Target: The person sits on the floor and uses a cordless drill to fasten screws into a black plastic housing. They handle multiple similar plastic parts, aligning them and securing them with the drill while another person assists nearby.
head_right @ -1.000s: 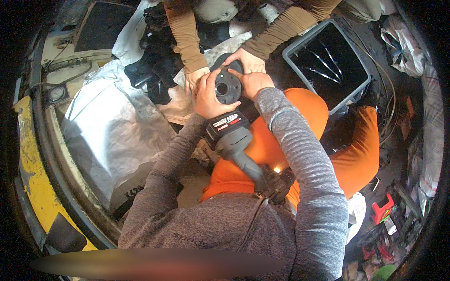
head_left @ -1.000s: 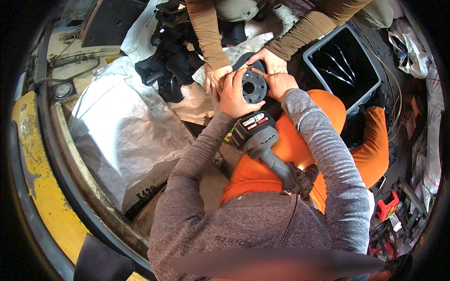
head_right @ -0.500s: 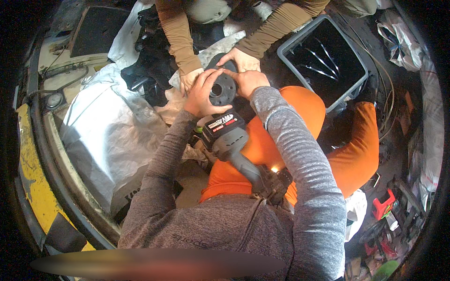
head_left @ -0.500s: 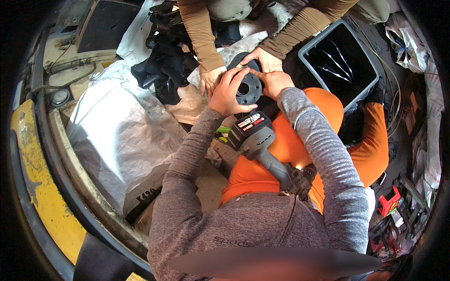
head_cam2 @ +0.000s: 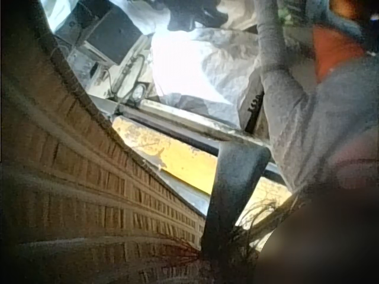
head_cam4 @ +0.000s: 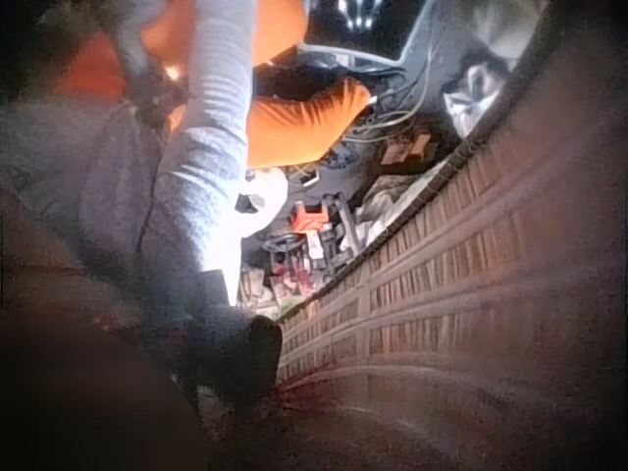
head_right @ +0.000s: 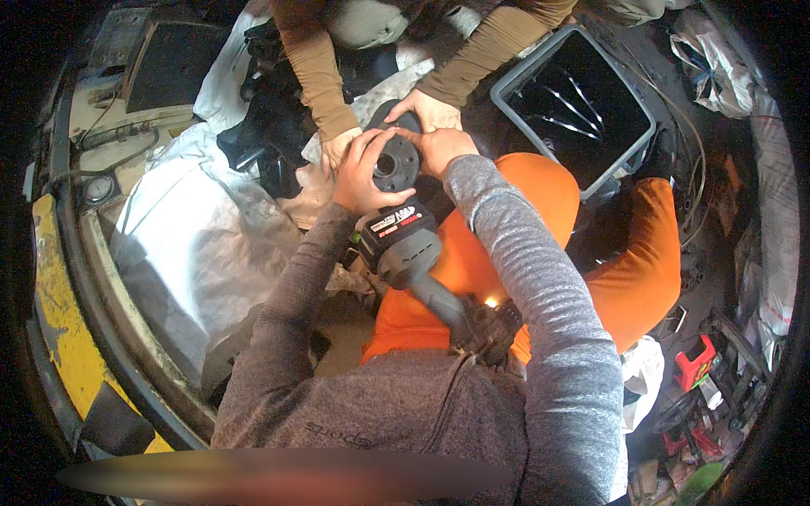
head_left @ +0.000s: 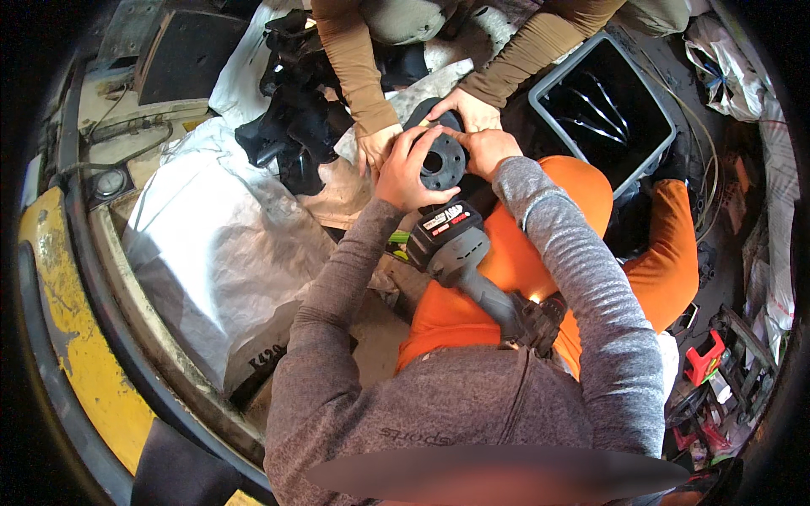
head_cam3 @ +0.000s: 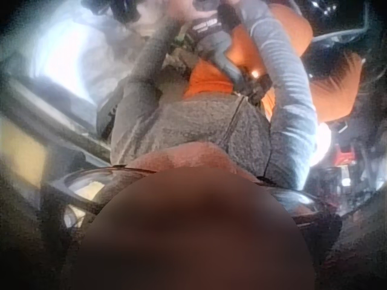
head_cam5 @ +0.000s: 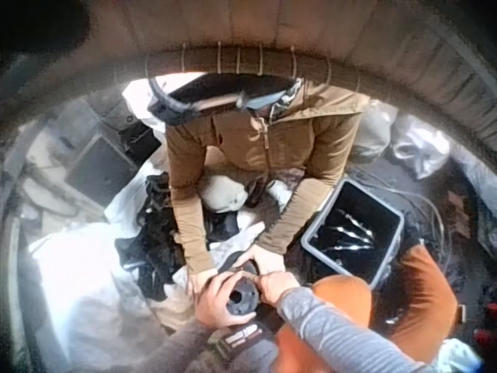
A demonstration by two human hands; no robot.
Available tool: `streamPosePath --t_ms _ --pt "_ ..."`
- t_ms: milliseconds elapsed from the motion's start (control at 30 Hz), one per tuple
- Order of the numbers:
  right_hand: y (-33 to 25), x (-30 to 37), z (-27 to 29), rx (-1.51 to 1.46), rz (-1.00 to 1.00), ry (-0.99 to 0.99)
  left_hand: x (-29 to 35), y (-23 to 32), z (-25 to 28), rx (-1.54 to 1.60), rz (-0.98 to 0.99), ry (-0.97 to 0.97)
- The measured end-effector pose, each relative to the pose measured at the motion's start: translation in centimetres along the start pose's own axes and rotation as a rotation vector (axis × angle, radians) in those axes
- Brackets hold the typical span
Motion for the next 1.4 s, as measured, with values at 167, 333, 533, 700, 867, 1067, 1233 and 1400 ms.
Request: streamPosePath --t_ms 167,333,533,700,867,1067,1233,1400 --pt "-0.1 0.2 0.2 -0.017 0.005 0.013 -0.1 -0.1 0.1 -0.006 -0.019 -0.029" --pt "0.0 0.1 -0.1 0.017 0.017 0.048 0.0 -0.1 0.7 0.013 -0.054 -0.008" --pt "0.0 0.3 0.1 0.035 0.03 0.047 -0.1 -0.6 0.3 0.028 -0.073 0.0" --pt "0.2 0.1 0.0 0.032 0.003 0.007 -0.3 -0.8 0.5 0.033 -0.092 -0.032" --pt "-0.1 0.1 0.0 0.019 -0.012 0.009 -0.3 -1.0 0.8 0.044 -0.111 -0.033" --pt "0.0 0.0 -0.1 0.032 -0.001 0.007 -0.3 -1.0 0.7 0.046 -0.088 -0.083" --pt "-0.1 0.1 0.0 0.04 -0.017 -0.016 -0.5 -1.3 0.8 0.059 -0.119 -0.099" --pt "-0.3 0.0 0.4 0.036 -0.038 -0.042 -0.5 -1.1 0.9 0.048 -0.114 -0.099"
Point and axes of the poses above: each hand's wrist, its own x-axis away from the middle knuckle, its own z-axis out of the back of the hand, y = z × x, the point moved 2 cm from there along -x, towards the middle knuckle, and after that the axes turned 8 degrees about -x, right-handed, at the moved point
